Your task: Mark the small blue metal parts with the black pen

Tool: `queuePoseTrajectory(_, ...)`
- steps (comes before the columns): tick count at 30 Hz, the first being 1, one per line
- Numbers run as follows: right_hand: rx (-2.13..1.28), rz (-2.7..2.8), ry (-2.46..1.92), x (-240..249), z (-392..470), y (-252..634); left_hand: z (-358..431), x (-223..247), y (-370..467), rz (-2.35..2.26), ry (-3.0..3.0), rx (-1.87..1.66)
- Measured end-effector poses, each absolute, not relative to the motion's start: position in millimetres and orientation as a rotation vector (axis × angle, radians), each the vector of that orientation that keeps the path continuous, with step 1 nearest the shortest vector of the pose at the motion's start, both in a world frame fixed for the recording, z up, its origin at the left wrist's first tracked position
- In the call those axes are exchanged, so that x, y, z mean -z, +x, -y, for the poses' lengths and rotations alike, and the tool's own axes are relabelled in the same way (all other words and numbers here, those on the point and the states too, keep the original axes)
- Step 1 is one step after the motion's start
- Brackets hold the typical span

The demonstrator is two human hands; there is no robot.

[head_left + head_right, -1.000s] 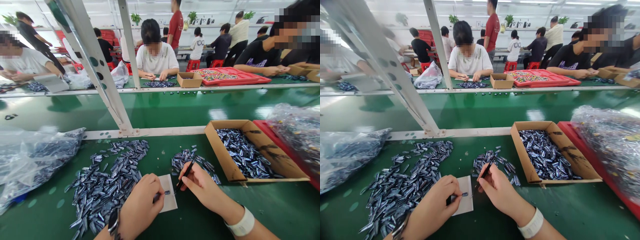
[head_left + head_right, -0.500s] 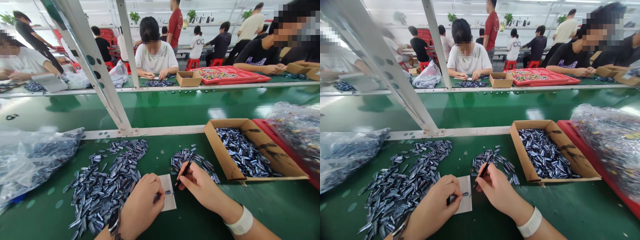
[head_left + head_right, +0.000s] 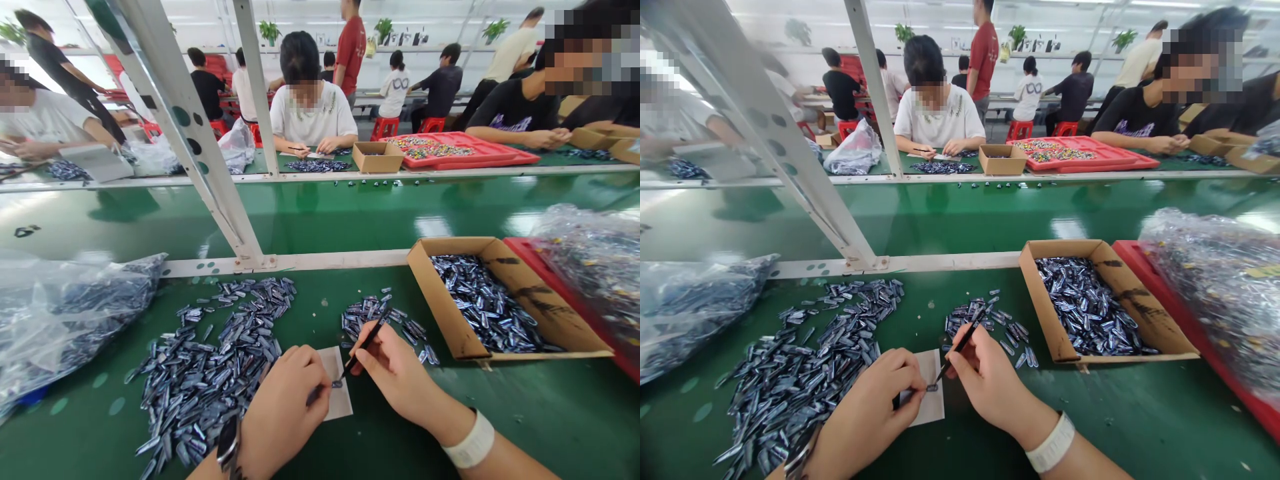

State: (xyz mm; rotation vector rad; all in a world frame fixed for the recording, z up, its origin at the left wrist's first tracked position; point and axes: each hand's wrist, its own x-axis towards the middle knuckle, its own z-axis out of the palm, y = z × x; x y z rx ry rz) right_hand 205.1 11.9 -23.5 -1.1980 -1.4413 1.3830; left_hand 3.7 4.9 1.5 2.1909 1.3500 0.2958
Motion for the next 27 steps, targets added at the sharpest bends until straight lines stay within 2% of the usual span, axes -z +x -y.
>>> queuePoseTrajectory(27, -1.289, 1.641, -1.133, 23.3, -11.5, 207.2, -4.0, -1.8, 1.5, -1.276, 2.321, -0.248)
